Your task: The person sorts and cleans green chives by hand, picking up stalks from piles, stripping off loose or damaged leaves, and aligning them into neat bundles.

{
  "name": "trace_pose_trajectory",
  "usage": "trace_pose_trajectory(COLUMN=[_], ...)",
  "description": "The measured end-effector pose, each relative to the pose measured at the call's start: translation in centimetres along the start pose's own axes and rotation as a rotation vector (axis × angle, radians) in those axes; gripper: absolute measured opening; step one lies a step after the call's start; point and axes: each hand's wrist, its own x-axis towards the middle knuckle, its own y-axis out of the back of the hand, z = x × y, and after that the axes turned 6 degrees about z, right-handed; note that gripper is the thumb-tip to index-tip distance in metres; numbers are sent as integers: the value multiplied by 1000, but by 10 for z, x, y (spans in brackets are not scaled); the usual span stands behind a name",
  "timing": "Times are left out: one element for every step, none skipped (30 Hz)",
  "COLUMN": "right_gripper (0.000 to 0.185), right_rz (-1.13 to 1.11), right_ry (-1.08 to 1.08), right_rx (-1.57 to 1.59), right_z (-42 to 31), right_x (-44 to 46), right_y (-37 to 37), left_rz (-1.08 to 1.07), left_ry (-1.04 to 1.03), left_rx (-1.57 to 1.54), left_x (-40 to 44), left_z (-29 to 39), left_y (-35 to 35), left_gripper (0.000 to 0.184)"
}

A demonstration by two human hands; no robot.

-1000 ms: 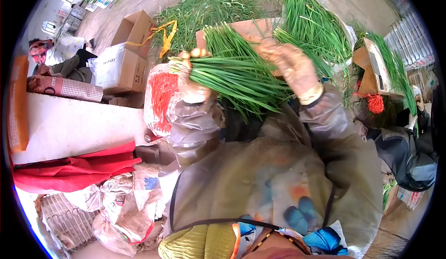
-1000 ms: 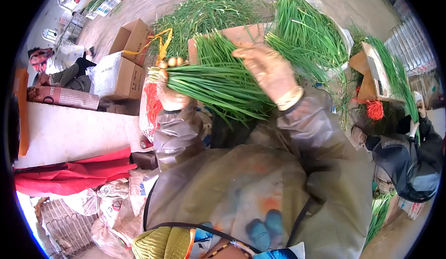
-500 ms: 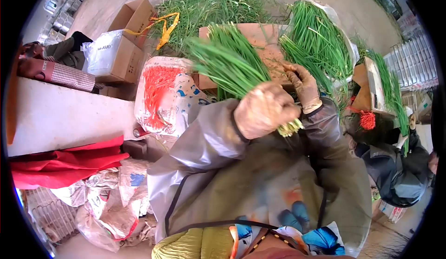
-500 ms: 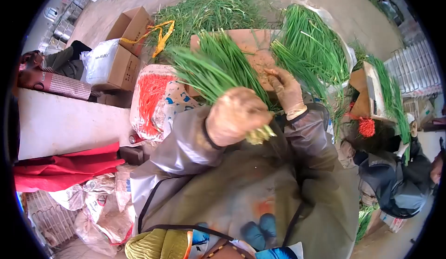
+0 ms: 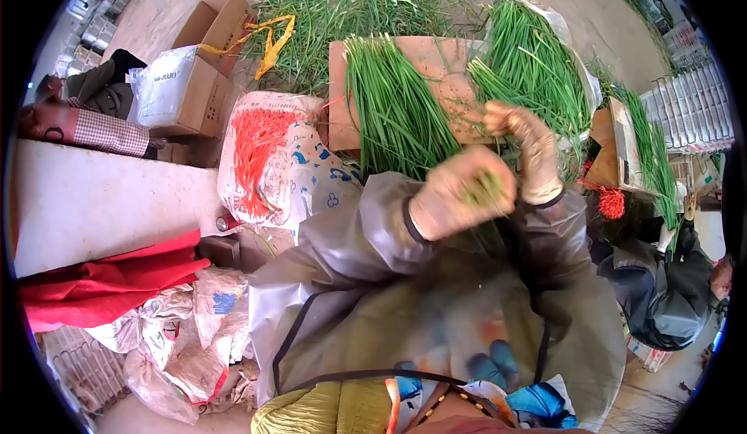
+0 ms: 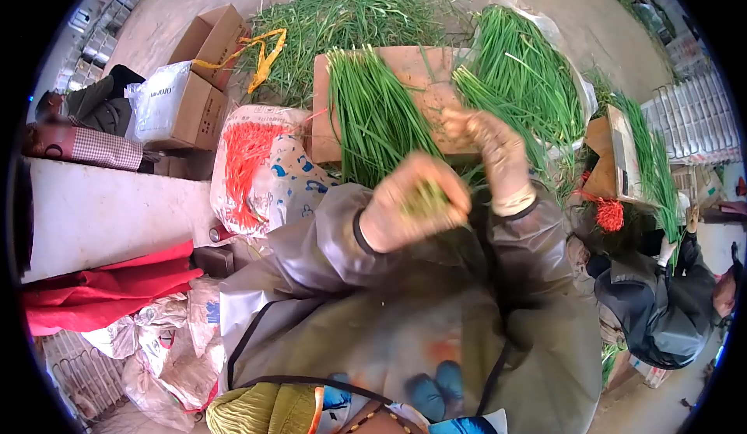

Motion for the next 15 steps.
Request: trace_pose_trajectory(right_gripper=[41, 52, 66, 76, 87, 88, 91, 83, 77, 73, 69, 67, 65, 64, 63], right_rz=[-64, -101, -139, -168, -194, -178, -163, -141, -159, -116, -72, -43, -13, 6, 25], right_ry=[-18, 61, 140, 166, 191, -31, -255, -313, -291, -302, -314, -317, -317, -235, -151], right_rx=[-9, -66, -121, -275, -426, -386, -342, -303, -286, -210, -135, -97, -62, -187, -311], right_z=[3, 26, 54, 66, 75, 84, 93, 106, 126, 134, 141, 144, 148, 170, 191], right_x=[-1, -7, -13, -21, -27, -29, -28, -17, -1, 17, 37, 61, 86, 113, 135], right_y=[-10, -20, -31, -46, -60, -69, -74, -75, -71, -70, -69, -69, -68, -69, -71], left_rz=[107, 273, 426, 599, 621, 652, 683, 730, 613, 651, 687, 764, 815, 848, 881], left_ry=[26, 91, 205, 251, 160, 227, 295, 411, 409, 357, 305, 378, 239, 190, 139], left_rx=[-99, -196, -326, -484, -675, -636, -598, -557, -488, -348, -209, -1, -71, -6, 59], left_x=[9, 13, 14, 16, 16, 13, 13, 16, 26, 36, 46, 52, 60, 67, 74], left_z=[-10, -30, -36, -43, -65, -79, -83, -88, -81, -76, -70, -66, -75, -75, -76], left_y=[18, 41, 60, 75, 97, 114, 126, 139, 152, 164, 178, 201, 221, 238, 252], left_gripper=[29, 29, 24, 20, 21, 23, 26, 31, 40, 47, 53, 63, 62, 63, 64])
